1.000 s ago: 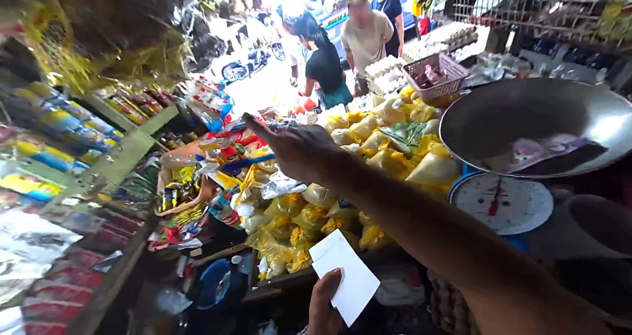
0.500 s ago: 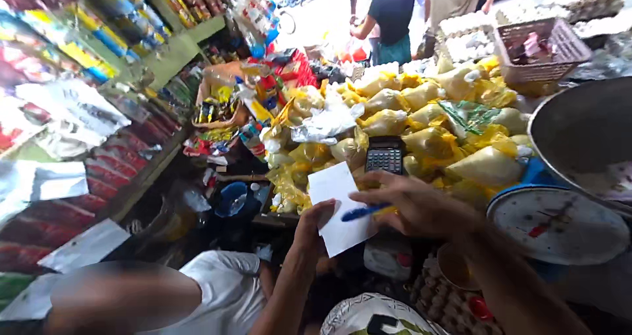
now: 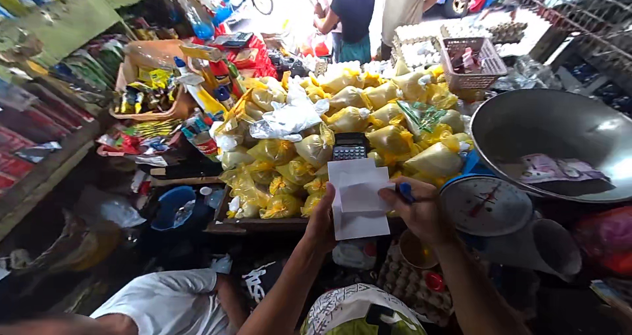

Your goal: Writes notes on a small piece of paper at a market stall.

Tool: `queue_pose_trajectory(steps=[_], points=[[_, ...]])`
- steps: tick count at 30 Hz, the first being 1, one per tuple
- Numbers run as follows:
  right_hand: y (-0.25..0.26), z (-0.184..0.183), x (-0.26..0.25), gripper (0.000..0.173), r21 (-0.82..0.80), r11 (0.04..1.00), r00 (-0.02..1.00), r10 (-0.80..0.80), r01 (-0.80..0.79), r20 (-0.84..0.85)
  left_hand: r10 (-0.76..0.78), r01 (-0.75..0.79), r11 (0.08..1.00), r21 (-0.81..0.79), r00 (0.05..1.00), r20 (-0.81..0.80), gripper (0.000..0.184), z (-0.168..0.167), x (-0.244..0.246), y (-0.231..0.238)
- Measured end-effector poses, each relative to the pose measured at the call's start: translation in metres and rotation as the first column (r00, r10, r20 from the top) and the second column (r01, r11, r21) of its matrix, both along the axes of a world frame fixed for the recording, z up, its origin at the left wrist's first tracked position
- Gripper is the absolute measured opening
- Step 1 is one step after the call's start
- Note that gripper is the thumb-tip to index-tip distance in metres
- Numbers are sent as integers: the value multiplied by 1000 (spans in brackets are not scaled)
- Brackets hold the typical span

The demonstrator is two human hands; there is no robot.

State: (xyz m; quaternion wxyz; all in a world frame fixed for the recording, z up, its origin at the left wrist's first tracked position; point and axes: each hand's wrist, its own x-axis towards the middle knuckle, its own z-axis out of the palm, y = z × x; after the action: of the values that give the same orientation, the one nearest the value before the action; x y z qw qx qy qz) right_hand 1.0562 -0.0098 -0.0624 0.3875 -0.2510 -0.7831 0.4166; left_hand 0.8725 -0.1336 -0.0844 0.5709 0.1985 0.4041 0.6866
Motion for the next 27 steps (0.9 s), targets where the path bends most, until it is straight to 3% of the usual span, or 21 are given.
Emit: queue_pose_trajectory(steps=[2,3,9,18,27], points=[[0,-2,1,16,-30,994,992,-105,107,67,-55,54,997,58,998,14,88,-7,4,0],[0,-2,2,16,-39,988,985,-143,147,95,-71,71,995,77,997,6,88,-9,7,1],[-4,-6,9,18,17,956,941,-293,294,172,-88,89,996,30,996,-11,71,-9,20,10],[-6,-8,-3,21,64,940,925,-342,336,167,-75,75,997,-5,997,-31,43,-10,17,9],[-3,-7,-10,19,65,937,928,-349,344,132,-75,75,997,-12,997,-23,39,-10,12,9]])
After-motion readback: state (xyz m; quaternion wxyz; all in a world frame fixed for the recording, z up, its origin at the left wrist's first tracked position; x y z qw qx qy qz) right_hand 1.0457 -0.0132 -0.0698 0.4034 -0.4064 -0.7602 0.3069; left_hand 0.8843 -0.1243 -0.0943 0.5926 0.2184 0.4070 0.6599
